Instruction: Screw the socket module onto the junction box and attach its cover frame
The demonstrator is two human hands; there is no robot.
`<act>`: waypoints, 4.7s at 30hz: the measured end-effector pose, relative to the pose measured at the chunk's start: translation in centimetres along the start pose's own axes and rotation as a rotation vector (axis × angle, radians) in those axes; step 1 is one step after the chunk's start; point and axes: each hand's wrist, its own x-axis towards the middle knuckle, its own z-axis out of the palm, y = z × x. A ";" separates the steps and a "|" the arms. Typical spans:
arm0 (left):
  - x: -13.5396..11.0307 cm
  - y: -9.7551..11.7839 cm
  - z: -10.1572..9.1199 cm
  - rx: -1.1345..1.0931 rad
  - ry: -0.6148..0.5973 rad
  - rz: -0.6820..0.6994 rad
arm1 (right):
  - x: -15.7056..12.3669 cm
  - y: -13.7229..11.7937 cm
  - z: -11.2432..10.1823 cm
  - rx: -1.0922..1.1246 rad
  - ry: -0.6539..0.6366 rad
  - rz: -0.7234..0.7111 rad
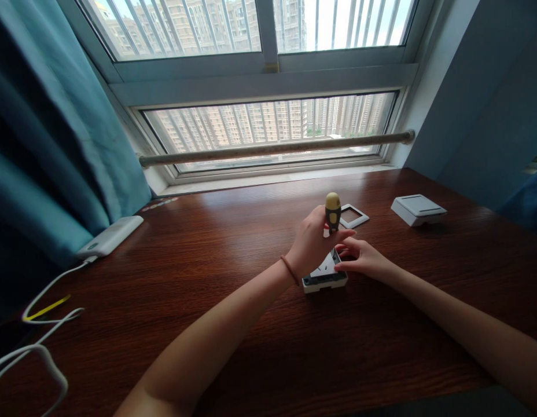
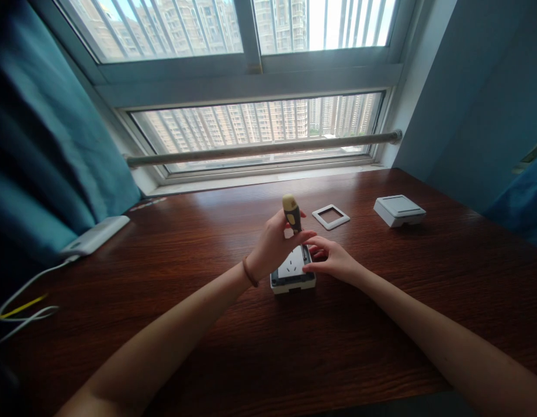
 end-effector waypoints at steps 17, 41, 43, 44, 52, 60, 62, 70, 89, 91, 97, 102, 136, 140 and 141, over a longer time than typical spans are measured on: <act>0.6 0.5 -1.7 -0.523 -0.248 -0.068 | -0.1 -0.7 0.0 -0.028 -0.014 -0.039; -0.1 -1.0 -0.2 -0.191 -0.153 0.061 | 0.4 -15.0 -2.6 -0.453 0.078 -0.637; -0.7 -1.4 -0.9 -0.119 -0.158 0.040 | 0.7 -15.1 -2.9 -0.523 0.092 -0.652; -1.2 -1.7 -1.3 -0.083 -0.164 0.024 | 0.8 -15.0 -3.0 -0.530 0.110 -0.642; -6.5 -4.2 -3.1 0.028 -0.395 -0.087 | 0.2 -14.5 -2.1 -0.420 0.051 -0.616; -6.8 -4.5 -2.4 0.064 -0.360 -0.059 | -0.4 -13.7 -0.6 -0.602 0.233 -0.674; -6.8 -4.5 -2.4 0.076 -0.354 -0.061 | -0.1 -13.1 0.4 -0.635 0.396 -0.715; -6.9 -4.5 -2.4 0.087 -0.349 -0.089 | 0.0 -13.5 0.4 -0.392 0.274 -0.642; -6.9 -4.6 -2.4 0.092 -0.361 -0.069 | 0.7 -13.1 -2.1 -0.234 0.191 -0.539; -7.0 -4.7 -2.3 0.092 -0.360 -0.062 | 0.8 -12.6 -1.5 -0.259 0.387 -0.532; -7.0 -4.8 -2.3 0.087 -0.358 -0.053 | 1.1 -11.4 -0.7 -0.575 0.682 -0.715; -7.0 -4.9 -2.4 0.079 -0.360 -0.049 | 0.7 -13.0 -2.1 -0.490 0.330 -0.654; -7.0 -4.9 -2.3 0.087 -0.365 -0.050 | -0.3 -14.3 -2.1 -0.554 0.348 -0.572; -7.0 -4.9 -2.3 0.090 -0.364 -0.058 | 0.0 -13.7 -1.9 -0.243 0.369 -0.426; -7.0 -4.9 -2.3 0.090 -0.366 -0.059 | 0.2 -13.4 -1.6 -0.211 0.422 -0.417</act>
